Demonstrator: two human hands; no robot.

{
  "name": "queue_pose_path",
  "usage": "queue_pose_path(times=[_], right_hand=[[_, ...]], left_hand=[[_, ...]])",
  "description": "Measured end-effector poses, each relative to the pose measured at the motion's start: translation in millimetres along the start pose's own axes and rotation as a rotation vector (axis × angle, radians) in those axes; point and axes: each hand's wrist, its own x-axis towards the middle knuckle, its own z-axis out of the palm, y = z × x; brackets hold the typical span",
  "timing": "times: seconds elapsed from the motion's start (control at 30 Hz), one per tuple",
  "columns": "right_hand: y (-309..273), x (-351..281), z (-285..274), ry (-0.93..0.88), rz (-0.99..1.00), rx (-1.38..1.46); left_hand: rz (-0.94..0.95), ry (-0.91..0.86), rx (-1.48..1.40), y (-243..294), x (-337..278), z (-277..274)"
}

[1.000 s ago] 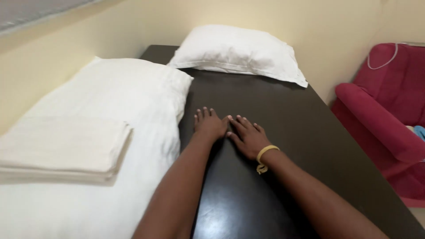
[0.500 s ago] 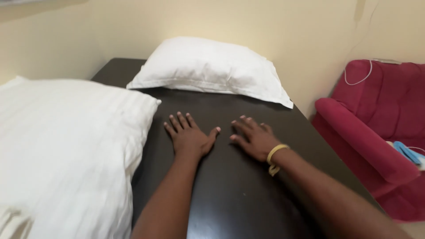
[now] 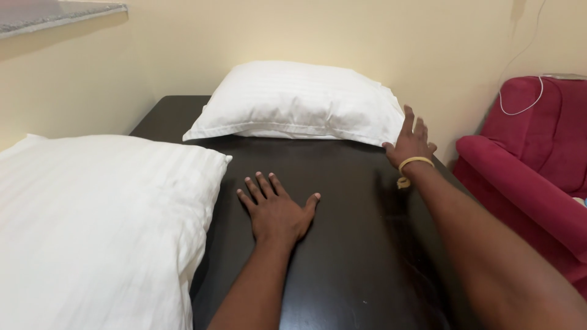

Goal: The person folds a white cloth on a dark table and then places it on a pillow. The person then inserts a pillow into a pillowcase, adjusting the corners and smoothing the fabric.

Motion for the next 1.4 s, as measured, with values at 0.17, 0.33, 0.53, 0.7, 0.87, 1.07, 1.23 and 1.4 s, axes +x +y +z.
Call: queue_pose_path(times=[0.17, 0.33, 0.53, 0.7, 0.87, 1.07, 1.23, 1.4], right_hand=[[15.9, 19.8, 13.3, -0.167, 0.096, 0.103], [59.3, 31.8, 65.5, -0.082, 0.040, 0.198], [72.7, 33.9, 87.8, -0.158, -0.007, 0.010], [56.0, 2.3, 64.2, -0.076, -0.130, -0.020], [45.0, -28.1, 42.3, -0.089, -0.209, -0.145], [24.1, -79.8, 6.0, -0.158, -0.233, -0.252], [2.4, -135.5, -32.2, -0.196, -0.259, -0.310], [-19.7, -188.6, -61.3, -0.214, -0.318, -0.263]], left_hand=[[-0.003, 0.013, -0.002, -1.0, 2.2, 0.3], [0.000, 0.036, -0.019, -1.2, 3.0, 4.2], [0.019, 0.044, -0.018, -2.0, 4.3, 6.6], [0.014, 0.065, -0.040, -1.6, 4.1, 5.6], [0.016, 0.058, -0.040, -0.4, 3.8, 7.8], [0.010, 0.058, -0.032, -1.1, 5.8, 7.2], [0.029, 0.023, -0.088, -2.3, 2.4, -0.5], [0.154, 0.211, -0.342, -11.6, 7.9, 12.5]])
